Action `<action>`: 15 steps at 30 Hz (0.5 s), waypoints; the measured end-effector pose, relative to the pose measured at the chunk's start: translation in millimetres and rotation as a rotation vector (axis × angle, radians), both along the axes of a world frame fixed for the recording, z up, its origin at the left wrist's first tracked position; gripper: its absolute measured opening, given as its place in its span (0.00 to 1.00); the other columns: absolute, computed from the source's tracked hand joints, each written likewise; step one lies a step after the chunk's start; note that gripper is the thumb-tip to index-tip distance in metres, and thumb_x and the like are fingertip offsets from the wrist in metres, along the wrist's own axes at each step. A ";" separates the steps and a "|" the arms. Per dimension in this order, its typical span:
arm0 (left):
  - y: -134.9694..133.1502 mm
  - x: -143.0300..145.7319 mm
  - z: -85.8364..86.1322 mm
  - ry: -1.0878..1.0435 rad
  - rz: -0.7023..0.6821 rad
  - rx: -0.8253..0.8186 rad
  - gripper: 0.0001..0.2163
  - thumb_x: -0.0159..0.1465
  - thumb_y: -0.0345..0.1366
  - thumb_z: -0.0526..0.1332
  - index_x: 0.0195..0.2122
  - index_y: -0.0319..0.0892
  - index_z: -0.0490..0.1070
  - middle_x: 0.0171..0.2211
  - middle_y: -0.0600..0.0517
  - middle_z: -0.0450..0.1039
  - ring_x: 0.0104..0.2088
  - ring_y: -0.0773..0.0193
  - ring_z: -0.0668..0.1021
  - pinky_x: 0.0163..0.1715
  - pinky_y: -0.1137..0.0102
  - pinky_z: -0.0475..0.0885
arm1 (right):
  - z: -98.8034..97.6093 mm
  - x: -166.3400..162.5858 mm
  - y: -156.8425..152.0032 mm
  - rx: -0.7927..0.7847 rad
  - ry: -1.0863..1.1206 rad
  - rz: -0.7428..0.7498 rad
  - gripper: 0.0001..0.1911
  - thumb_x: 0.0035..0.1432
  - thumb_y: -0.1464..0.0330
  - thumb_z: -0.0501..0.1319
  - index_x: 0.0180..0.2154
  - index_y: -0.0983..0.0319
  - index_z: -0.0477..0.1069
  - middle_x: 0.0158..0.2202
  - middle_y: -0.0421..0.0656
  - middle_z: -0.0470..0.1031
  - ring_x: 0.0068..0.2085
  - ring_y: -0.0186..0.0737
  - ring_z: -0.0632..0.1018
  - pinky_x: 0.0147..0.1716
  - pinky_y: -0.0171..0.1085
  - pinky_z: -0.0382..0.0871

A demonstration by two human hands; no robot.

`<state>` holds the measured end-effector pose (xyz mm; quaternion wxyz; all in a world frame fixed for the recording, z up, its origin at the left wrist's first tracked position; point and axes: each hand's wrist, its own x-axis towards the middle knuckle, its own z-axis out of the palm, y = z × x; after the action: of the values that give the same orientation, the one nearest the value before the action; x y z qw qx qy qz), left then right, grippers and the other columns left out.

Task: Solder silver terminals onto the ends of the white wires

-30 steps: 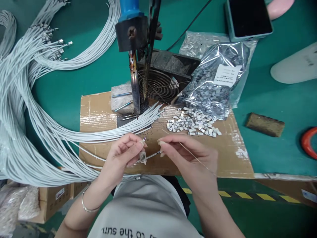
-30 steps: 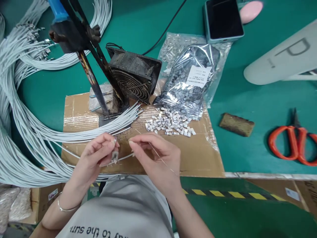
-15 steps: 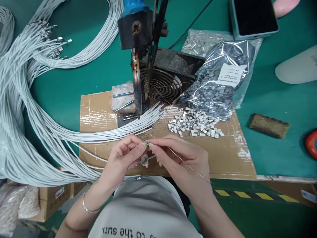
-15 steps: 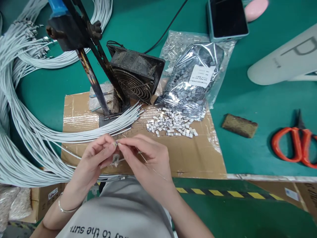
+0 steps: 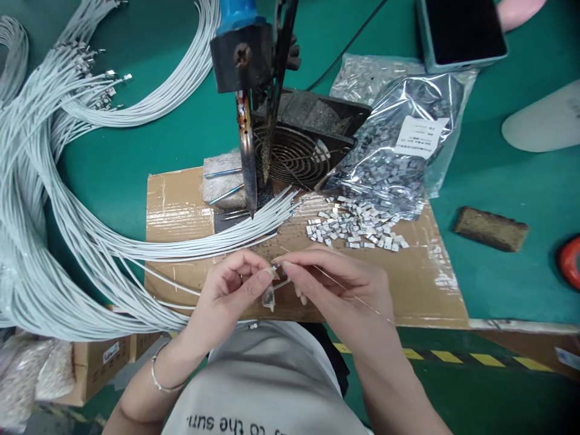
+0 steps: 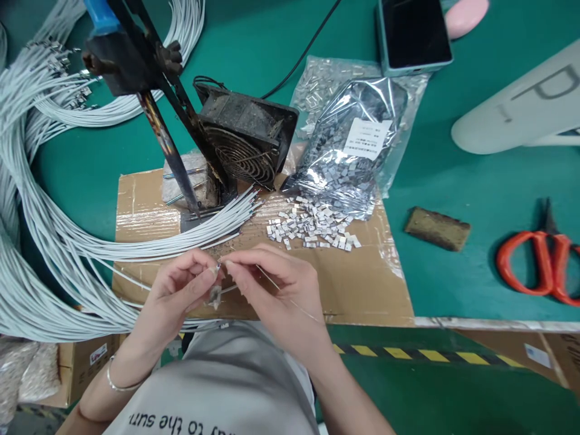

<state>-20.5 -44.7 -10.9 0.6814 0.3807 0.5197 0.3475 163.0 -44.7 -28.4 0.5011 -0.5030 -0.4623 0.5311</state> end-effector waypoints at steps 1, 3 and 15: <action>-1.7 1.3 -0.4 0.061 -0.005 0.062 0.11 0.72 0.43 0.72 0.37 0.42 0.78 0.25 0.57 0.71 0.23 0.71 0.67 0.23 0.75 0.62 | -0.8 1.8 -0.9 -0.030 -0.008 -0.023 0.07 0.66 0.72 0.72 0.38 0.53 0.88 0.30 0.38 0.83 0.26 0.33 0.76 0.25 0.32 0.70; -5.6 5.2 -1.6 0.248 -0.005 0.277 0.06 0.72 0.36 0.71 0.39 0.42 0.78 0.26 0.56 0.75 0.24 0.70 0.72 0.24 0.75 0.66 | -2.6 5.9 -2.6 -0.075 -0.016 -0.074 0.06 0.66 0.70 0.72 0.37 0.53 0.88 0.31 0.38 0.83 0.24 0.31 0.74 0.23 0.31 0.69; 6.2 -4.3 -12.2 0.009 -0.276 0.021 0.15 0.77 0.48 0.63 0.41 0.42 0.76 0.25 0.55 0.77 0.15 0.74 0.62 0.16 0.74 0.56 | -12.3 20.3 -7.3 -0.097 -0.039 -0.192 0.04 0.63 0.69 0.75 0.36 0.53 0.89 0.26 0.38 0.80 0.21 0.32 0.73 0.19 0.31 0.68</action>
<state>-24.8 -38.5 -23.1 0.7163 0.4572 0.4619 0.2540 183.3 -51.9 -40.6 0.5155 -0.5789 -0.3956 0.4926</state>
